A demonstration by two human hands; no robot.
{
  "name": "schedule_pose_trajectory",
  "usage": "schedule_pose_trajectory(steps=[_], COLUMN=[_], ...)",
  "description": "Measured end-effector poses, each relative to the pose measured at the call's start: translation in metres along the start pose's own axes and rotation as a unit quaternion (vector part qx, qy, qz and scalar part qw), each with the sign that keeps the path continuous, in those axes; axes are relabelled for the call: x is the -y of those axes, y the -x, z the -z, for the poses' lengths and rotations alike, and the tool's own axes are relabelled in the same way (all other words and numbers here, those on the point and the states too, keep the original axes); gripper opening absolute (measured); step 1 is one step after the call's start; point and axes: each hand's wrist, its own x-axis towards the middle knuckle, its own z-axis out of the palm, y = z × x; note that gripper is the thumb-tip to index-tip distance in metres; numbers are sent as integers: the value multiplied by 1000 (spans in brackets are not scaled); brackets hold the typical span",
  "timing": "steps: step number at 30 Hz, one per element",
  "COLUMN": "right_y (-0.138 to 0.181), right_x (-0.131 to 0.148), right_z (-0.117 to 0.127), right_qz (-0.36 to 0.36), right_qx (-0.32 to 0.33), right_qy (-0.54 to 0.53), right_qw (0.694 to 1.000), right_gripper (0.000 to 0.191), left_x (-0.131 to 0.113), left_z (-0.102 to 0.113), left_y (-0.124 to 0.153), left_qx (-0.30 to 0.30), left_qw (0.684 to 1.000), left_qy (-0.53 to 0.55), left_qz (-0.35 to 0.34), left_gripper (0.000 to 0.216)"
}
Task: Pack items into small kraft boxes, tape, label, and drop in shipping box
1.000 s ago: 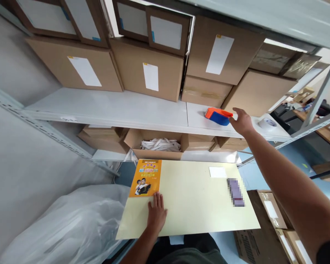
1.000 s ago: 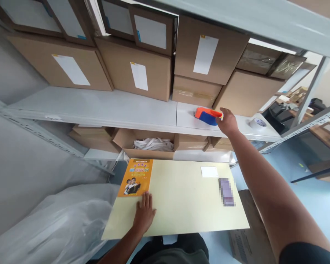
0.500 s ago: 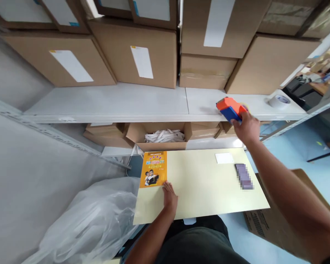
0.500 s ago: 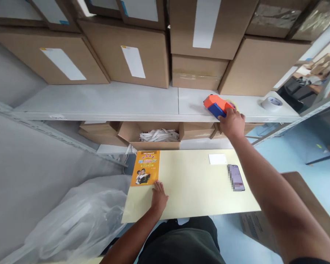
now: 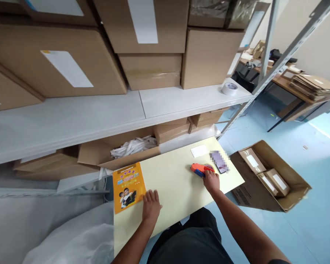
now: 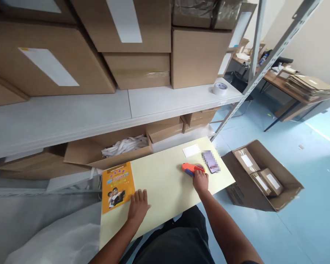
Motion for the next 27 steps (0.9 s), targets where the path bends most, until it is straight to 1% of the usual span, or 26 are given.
schedule_pose_trajectory(steps=[2,4,5,8,10,12,14,18,20,22,25,27], right_y=[2,3,4,9,13,14,13,9,9,12,23,33], right_x=[-5,-8,-10,-14,-19,-23,-27,-29,-30,-32,-37,-39], right_z=[-5,-6,-6,-9,-11,-11,-10,-8,-8,-8,-8,-5], right_qz=[-3,-5,-6,-3,5,8,7,17,25,32,53,70], right_qx=[-8,-17,-18,-13,-8,-5,-4,-15,-40,-84,-142,-146], right_qy=[7,8,7,1,-3,-2,-1,-14,-32,-60,-125,-182], right_qw=[1000,1000,1000,1000,1000,1000,1000,1000,998,994,981,970], right_gripper=[33,36,37,41,41,38,34,33,34,35,32,30], left_x=[-2,-14,-23,-55,-71,-78,-76,-59,-53,-53,-61,-68], left_z=[8,17,22,33,34,31,25,22,27,36,51,60], left_y=[5,13,17,32,41,48,53,55,52,48,39,33], left_qx=[-8,-11,-3,52,100,143,169,160,156,159,150,143], left_qw=[999,997,994,980,967,958,957,969,970,968,963,959], left_qy=[0,14,28,91,134,162,168,134,135,155,196,219], left_qz=[-31,-77,-102,-171,-191,-186,-163,-130,-124,-119,-110,-109], left_gripper=[64,63,62,59,56,57,58,61,61,59,55,52])
